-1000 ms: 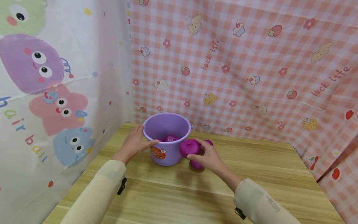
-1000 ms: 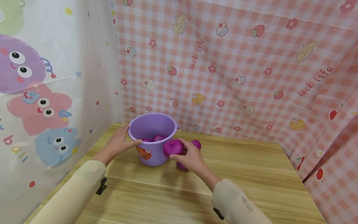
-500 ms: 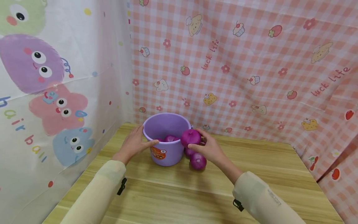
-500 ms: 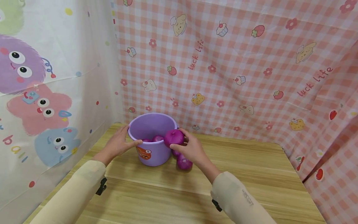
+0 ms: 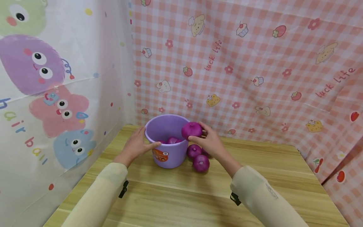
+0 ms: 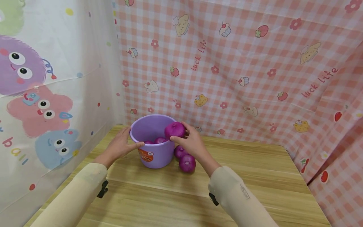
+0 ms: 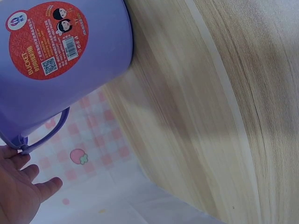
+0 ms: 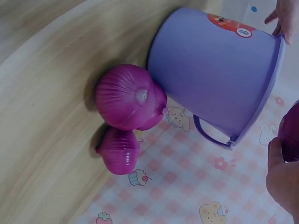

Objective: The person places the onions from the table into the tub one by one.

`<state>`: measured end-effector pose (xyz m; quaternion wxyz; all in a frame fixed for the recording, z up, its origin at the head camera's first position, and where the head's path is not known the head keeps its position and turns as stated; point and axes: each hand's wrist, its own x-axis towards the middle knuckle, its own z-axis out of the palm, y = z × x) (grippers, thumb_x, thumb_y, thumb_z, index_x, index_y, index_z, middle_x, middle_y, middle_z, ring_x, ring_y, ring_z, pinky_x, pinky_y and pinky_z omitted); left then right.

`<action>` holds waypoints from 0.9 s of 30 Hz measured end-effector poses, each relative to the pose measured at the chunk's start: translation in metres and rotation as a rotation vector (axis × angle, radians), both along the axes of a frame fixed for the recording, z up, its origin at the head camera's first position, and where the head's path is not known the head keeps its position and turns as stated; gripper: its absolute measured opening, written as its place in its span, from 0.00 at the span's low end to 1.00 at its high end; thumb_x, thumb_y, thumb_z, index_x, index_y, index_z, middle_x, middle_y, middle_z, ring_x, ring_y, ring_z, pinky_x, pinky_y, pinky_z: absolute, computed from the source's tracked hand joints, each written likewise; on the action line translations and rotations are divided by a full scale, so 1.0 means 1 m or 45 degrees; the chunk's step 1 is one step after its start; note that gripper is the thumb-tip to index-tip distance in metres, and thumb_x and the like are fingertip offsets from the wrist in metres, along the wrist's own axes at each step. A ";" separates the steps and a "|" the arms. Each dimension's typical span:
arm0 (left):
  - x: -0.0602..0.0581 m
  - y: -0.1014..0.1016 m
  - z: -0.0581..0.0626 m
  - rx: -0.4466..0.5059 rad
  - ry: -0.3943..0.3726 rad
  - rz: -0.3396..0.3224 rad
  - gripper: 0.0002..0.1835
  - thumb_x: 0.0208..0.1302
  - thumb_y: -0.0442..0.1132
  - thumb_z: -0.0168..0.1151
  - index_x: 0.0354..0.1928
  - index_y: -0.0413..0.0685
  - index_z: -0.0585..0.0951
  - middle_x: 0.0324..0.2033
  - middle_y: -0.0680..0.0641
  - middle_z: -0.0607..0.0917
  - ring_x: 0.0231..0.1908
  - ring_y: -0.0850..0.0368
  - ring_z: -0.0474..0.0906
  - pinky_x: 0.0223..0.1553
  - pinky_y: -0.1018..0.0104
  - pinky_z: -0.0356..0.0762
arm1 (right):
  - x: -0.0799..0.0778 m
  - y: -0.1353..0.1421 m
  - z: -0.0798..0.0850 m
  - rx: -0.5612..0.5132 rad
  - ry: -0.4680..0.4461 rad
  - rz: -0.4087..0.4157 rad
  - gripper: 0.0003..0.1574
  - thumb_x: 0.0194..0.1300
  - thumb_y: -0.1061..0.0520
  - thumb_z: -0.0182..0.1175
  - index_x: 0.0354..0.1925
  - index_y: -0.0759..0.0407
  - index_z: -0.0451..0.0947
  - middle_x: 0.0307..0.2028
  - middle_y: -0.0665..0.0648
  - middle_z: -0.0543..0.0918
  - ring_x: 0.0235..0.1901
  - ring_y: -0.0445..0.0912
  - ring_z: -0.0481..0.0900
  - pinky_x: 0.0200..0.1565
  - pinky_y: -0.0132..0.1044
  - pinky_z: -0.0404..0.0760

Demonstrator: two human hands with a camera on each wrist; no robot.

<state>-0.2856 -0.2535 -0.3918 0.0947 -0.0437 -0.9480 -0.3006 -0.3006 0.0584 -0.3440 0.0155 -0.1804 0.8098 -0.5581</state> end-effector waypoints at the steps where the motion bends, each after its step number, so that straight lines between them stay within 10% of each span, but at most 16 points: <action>1: 0.000 0.000 0.000 0.000 0.000 -0.001 0.65 0.49 0.79 0.60 0.78 0.45 0.51 0.74 0.37 0.57 0.73 0.37 0.50 0.69 0.33 0.50 | -0.001 -0.001 0.001 -0.002 0.004 0.001 0.54 0.58 0.44 0.73 0.75 0.54 0.59 0.63 0.64 0.75 0.63 0.57 0.74 0.61 0.51 0.75; 27: 0.002 0.002 0.001 -0.010 -0.019 0.006 0.65 0.49 0.80 0.59 0.78 0.45 0.51 0.74 0.37 0.57 0.73 0.36 0.50 0.69 0.33 0.51 | -0.031 -0.040 0.007 -0.044 0.039 -0.112 0.51 0.58 0.44 0.73 0.73 0.54 0.63 0.61 0.59 0.78 0.57 0.51 0.77 0.58 0.44 0.78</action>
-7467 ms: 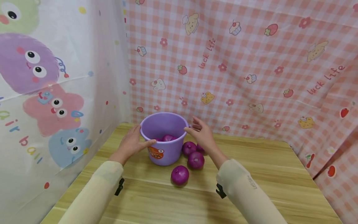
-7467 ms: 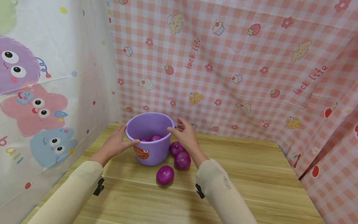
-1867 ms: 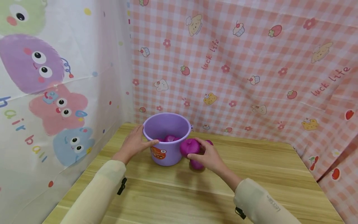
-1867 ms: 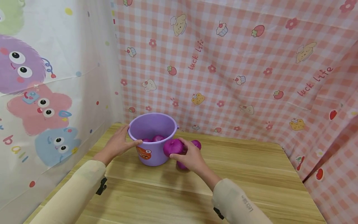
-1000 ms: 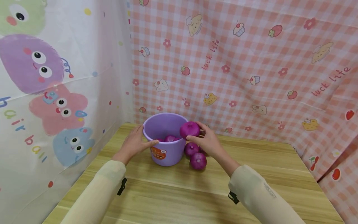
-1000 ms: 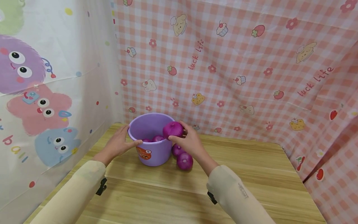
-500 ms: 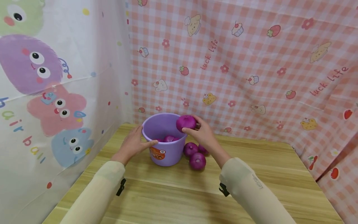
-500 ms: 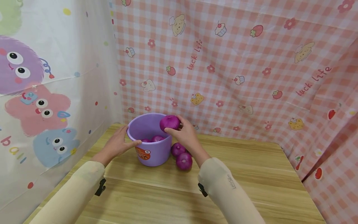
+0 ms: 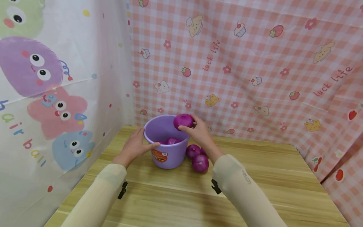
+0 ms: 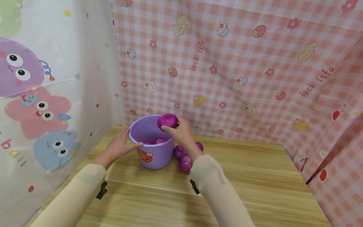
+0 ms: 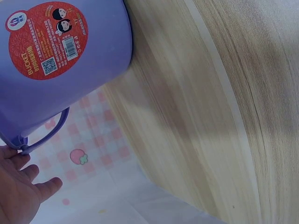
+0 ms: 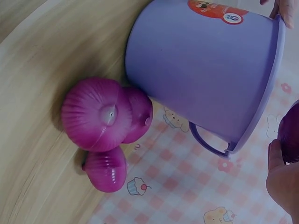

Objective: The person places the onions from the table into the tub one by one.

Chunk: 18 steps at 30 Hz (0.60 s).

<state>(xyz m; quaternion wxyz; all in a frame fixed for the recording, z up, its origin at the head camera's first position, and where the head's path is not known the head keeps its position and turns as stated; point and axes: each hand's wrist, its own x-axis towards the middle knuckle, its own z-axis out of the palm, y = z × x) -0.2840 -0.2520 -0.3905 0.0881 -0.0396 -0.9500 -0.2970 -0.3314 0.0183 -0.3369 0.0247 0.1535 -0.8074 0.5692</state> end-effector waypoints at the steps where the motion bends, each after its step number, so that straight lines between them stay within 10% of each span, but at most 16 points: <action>1: 0.000 0.000 0.000 0.000 0.000 -0.001 0.65 0.49 0.80 0.58 0.78 0.45 0.51 0.74 0.37 0.57 0.73 0.36 0.50 0.69 0.33 0.51 | 0.000 -0.002 0.000 0.012 0.003 -0.003 0.51 0.58 0.44 0.73 0.73 0.54 0.63 0.60 0.59 0.78 0.57 0.51 0.78 0.58 0.43 0.78; 18: 0.000 0.000 0.001 -0.025 0.016 -0.005 0.63 0.50 0.79 0.59 0.78 0.45 0.52 0.74 0.37 0.59 0.73 0.36 0.51 0.69 0.34 0.51 | -0.004 -0.033 -0.009 0.105 0.095 0.001 0.52 0.56 0.47 0.75 0.73 0.57 0.64 0.63 0.61 0.76 0.60 0.54 0.76 0.61 0.46 0.75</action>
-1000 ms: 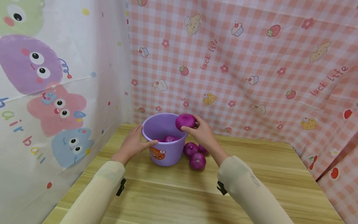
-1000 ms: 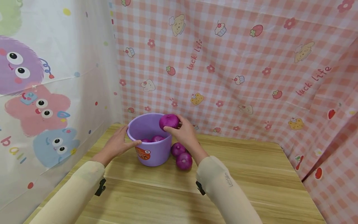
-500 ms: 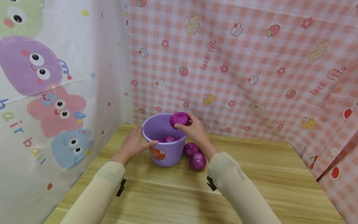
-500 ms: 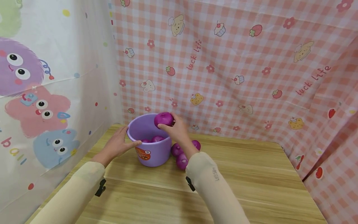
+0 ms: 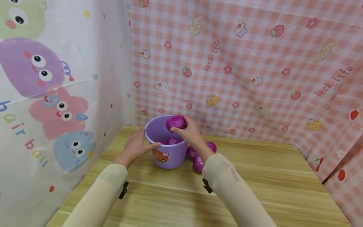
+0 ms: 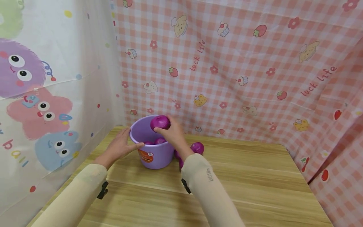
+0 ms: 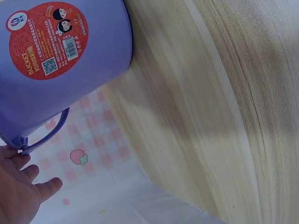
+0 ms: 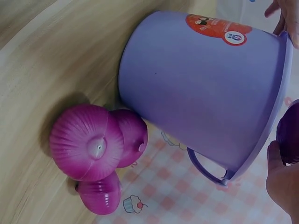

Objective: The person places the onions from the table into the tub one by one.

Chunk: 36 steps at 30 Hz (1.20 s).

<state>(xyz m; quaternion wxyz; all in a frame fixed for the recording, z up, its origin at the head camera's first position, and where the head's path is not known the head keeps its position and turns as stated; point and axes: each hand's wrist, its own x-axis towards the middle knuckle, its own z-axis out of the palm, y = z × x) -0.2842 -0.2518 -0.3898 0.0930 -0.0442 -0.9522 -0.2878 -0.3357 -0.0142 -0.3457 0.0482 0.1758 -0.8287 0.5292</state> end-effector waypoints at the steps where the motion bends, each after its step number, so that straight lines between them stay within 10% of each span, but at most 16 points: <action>1: 0.000 0.001 0.000 0.000 0.000 -0.001 0.63 0.50 0.79 0.59 0.78 0.45 0.52 0.74 0.37 0.59 0.73 0.36 0.51 0.69 0.34 0.51 | 0.000 -0.001 -0.001 0.000 0.001 0.003 0.52 0.56 0.47 0.75 0.73 0.57 0.64 0.63 0.61 0.76 0.60 0.54 0.76 0.61 0.47 0.75; 36: 0.001 0.002 0.001 0.013 -0.012 0.016 0.59 0.57 0.69 0.65 0.78 0.42 0.51 0.74 0.35 0.57 0.73 0.35 0.50 0.69 0.33 0.50 | -0.004 0.040 0.010 -0.139 -0.098 -0.043 0.48 0.62 0.50 0.70 0.74 0.55 0.61 0.69 0.62 0.68 0.64 0.56 0.71 0.61 0.46 0.76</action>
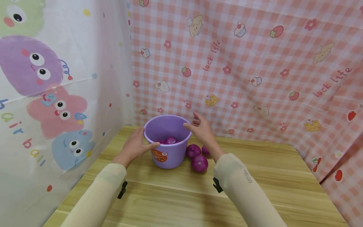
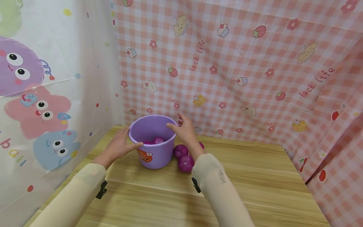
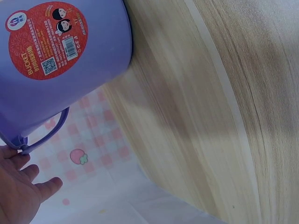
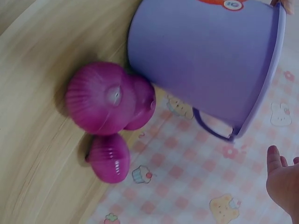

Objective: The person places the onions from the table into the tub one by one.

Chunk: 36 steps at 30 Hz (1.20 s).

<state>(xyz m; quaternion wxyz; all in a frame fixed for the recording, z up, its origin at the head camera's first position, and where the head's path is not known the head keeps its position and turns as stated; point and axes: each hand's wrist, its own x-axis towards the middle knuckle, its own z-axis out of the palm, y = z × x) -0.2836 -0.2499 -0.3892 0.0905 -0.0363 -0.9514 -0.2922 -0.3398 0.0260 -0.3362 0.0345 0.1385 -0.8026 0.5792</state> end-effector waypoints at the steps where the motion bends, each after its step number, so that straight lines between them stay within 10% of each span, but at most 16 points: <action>1: 0.000 0.000 0.000 0.002 -0.001 0.000 0.59 0.57 0.69 0.65 0.78 0.42 0.51 0.74 0.35 0.57 0.73 0.35 0.50 0.69 0.33 0.50 | 0.000 0.003 0.000 0.001 -0.006 -0.010 0.48 0.62 0.49 0.70 0.74 0.55 0.61 0.69 0.63 0.68 0.65 0.56 0.70 0.61 0.46 0.76; 16: -0.001 0.000 -0.001 -0.012 0.006 -0.010 0.58 0.58 0.68 0.65 0.78 0.41 0.50 0.74 0.34 0.56 0.73 0.34 0.50 0.69 0.33 0.50 | -0.002 0.048 -0.014 0.066 -0.020 -0.086 0.51 0.62 0.41 0.69 0.75 0.52 0.59 0.70 0.62 0.66 0.66 0.56 0.69 0.61 0.48 0.76; 36: -0.001 0.000 0.000 -0.017 0.000 -0.010 0.59 0.57 0.68 0.65 0.78 0.41 0.50 0.74 0.34 0.56 0.73 0.35 0.50 0.69 0.33 0.50 | 0.001 0.082 -0.072 0.100 -0.095 -0.084 0.51 0.62 0.43 0.69 0.75 0.54 0.59 0.69 0.65 0.66 0.65 0.59 0.69 0.61 0.52 0.75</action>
